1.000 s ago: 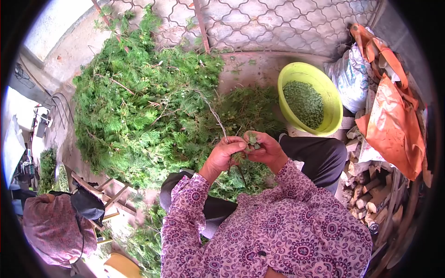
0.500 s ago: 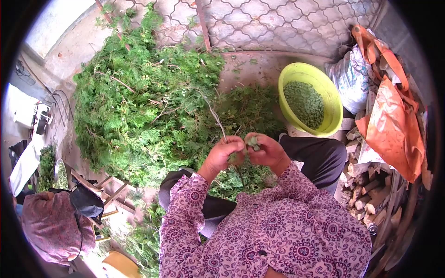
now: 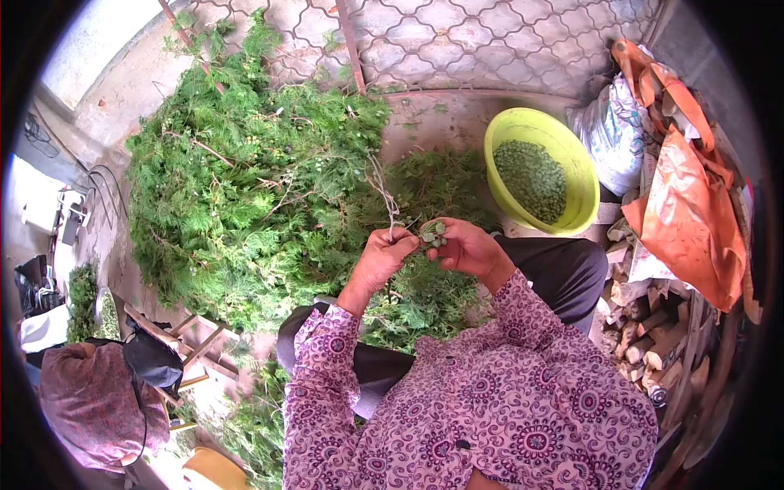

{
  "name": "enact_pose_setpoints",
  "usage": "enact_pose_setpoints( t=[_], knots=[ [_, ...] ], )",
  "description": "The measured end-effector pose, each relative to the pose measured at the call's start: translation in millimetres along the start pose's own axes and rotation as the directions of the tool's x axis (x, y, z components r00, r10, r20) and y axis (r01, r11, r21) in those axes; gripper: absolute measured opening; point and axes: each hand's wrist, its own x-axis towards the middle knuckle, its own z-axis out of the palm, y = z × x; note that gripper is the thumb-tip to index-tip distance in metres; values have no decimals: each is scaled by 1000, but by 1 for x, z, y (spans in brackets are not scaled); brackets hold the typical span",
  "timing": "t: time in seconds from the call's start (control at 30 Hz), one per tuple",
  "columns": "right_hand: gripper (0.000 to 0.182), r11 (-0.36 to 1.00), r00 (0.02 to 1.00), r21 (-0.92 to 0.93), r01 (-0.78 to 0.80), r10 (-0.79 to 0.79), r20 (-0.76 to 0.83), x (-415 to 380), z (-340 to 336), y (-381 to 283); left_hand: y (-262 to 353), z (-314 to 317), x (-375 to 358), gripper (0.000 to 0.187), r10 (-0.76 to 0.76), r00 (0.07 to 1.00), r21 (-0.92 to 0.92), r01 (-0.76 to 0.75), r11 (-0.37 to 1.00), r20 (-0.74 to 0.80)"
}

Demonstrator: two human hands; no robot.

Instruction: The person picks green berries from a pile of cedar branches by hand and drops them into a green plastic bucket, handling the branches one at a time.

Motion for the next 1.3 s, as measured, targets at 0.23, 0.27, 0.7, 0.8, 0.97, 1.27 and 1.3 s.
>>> enact_pose_setpoints(
  t=[0.23,0.27,0.7,0.8,0.97,1.27,1.3],
  knots=[
    [32,992,996,-126,-28,17,-83,-1,20,-12,0,-2,1,12,45,999,76,-45,996,0],
    [31,983,989,-178,-48,22,-149,0,23,-12,-5,-1,4,13,117,993,100,-116,988,0],
    [13,-341,740,-908,245,-540,402,19,10,6,-15,-1,7,9,-100,995,-212,91,973,-30],
    [16,907,985,-415,-62,-10,-170,5,31,-14,-3,3,-1,9,-60,998,-331,68,941,36],
    [12,-468,677,-883,-46,-665,317,14,-13,-8,-12,-2,0,7,-33,997,-395,59,917,71],
    [28,-477,253,-758,-444,-879,404,-35,-47,-153,-3,-41,7,16,110,988,-811,-156,563,-113],
    [39,-374,320,-778,-506,-918,234,-42,-62,-166,-2,-42,6,17,102,980,-785,-198,587,-171]
  ],
)
